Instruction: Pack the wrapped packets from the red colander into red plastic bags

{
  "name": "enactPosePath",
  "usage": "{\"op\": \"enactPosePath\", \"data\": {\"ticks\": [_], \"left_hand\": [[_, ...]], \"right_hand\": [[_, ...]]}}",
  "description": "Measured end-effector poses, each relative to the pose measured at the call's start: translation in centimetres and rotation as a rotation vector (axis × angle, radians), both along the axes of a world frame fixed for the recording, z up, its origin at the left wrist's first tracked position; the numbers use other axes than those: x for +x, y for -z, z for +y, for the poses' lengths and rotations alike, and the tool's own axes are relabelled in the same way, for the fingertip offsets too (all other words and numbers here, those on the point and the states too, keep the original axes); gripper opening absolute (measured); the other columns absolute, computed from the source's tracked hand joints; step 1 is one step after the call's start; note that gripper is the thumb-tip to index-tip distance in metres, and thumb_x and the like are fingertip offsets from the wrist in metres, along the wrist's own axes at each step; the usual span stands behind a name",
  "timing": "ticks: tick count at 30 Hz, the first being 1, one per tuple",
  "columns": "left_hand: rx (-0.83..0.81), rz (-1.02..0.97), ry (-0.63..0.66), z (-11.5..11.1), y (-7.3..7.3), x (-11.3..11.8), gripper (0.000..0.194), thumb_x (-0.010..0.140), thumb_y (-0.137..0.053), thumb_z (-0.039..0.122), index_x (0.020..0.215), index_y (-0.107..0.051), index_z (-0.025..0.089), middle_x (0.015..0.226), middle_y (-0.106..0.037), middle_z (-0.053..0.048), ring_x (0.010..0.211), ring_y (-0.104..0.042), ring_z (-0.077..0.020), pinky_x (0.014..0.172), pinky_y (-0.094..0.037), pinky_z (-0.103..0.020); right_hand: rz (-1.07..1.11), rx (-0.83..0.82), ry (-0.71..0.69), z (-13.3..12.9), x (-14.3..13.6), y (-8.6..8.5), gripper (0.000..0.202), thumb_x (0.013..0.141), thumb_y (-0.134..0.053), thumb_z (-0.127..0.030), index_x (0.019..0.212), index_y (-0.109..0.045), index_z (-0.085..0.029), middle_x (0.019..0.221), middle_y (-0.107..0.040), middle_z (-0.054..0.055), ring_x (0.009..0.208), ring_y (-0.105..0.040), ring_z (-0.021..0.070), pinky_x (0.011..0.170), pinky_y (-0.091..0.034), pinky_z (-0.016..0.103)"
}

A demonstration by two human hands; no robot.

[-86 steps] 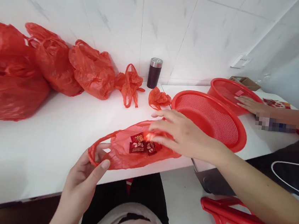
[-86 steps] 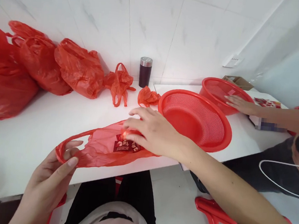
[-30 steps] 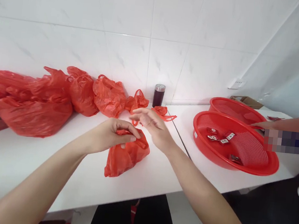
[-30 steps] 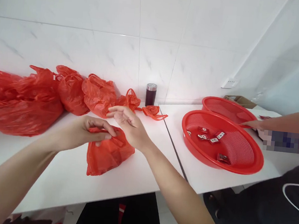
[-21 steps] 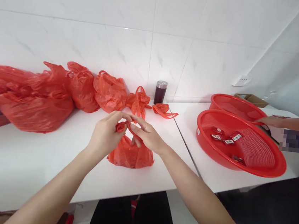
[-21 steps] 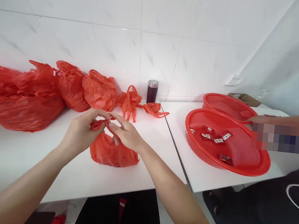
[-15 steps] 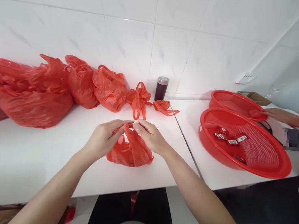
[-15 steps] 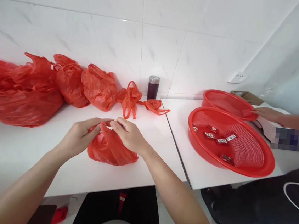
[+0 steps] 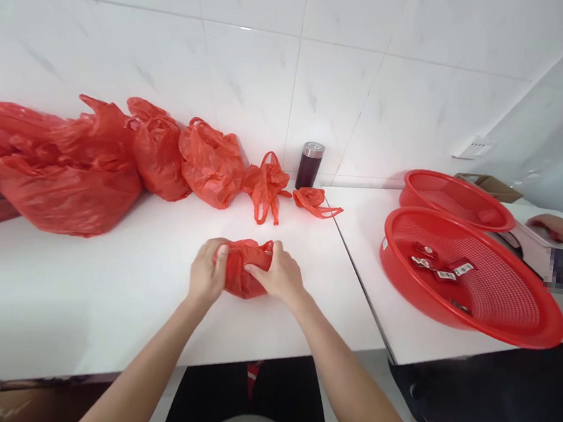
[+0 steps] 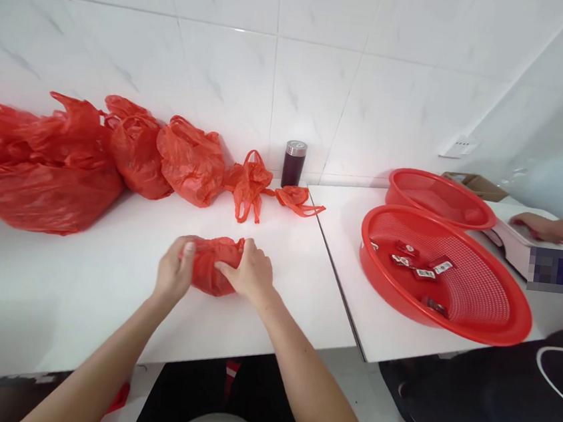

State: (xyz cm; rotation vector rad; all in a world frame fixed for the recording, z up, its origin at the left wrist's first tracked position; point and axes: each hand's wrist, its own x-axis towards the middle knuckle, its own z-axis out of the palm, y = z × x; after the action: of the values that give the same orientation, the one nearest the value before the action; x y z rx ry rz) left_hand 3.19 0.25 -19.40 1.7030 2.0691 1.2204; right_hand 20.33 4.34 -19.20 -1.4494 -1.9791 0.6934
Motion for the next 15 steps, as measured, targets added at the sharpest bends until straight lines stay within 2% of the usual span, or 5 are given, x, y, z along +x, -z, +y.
{"op": "enactPosePath", "data": {"ticks": [3, 6, 10, 15], "left_hand": [[-0.124, 0.115, 0.028, 2.0, 0.2, 0.4, 0.038, 0.096, -0.028, 0.045, 0.092, -0.058, 0.022, 0.082, -0.068, -0.006, 0.078, -0.064, -0.0248, 0.07, -0.046, -0.034], [-0.205, 0.19, -0.006, 3.7, -0.3, -0.6, 0.044, 0.097, -0.021, 0.048, 0.1, -0.057, 0.022, 0.073, -0.065, -0.006, 0.071, -0.063, -0.0263, 0.064, -0.042, -0.033], [-0.323, 0.259, -0.018, 6.3, -0.6, -2.0, 0.048, 0.098, -0.017, 0.046, 0.1, -0.059, 0.021, 0.077, -0.066, -0.007, 0.075, -0.063, -0.0245, 0.064, -0.043, -0.033], [-0.476, 0.342, -0.05, 9.4, 1.0, -2.7, 0.038, 0.094, -0.045, 0.046, 0.106, -0.06, 0.014, 0.091, -0.065, -0.006, 0.077, -0.063, -0.0171, 0.073, -0.051, -0.036]], "right_hand": [[-0.04, 0.037, 0.025, -0.1, -0.6, 1.3, 0.026, 0.086, -0.052, -0.042, 0.097, -0.041, -0.022, 0.086, -0.064, 0.006, 0.079, -0.062, 0.0236, 0.068, -0.041, 0.031], [0.0, 0.012, 0.048, 1.3, 0.4, 2.1, 0.019, 0.091, -0.042, -0.043, 0.095, -0.038, -0.024, 0.083, -0.063, 0.0, 0.071, -0.061, 0.0181, 0.063, -0.041, 0.027], [-0.008, -0.003, 0.091, 4.2, 1.7, 2.5, 0.018, 0.09, -0.043, -0.043, 0.092, -0.038, -0.026, 0.082, -0.06, -0.004, 0.068, -0.058, 0.0144, 0.058, -0.038, 0.023], [-0.15, 0.011, 0.149, 6.7, 2.0, 3.5, 0.017, 0.089, -0.048, -0.04, 0.093, -0.041, -0.025, 0.075, -0.06, -0.003, 0.065, -0.057, 0.0164, 0.055, -0.031, 0.024]]}}
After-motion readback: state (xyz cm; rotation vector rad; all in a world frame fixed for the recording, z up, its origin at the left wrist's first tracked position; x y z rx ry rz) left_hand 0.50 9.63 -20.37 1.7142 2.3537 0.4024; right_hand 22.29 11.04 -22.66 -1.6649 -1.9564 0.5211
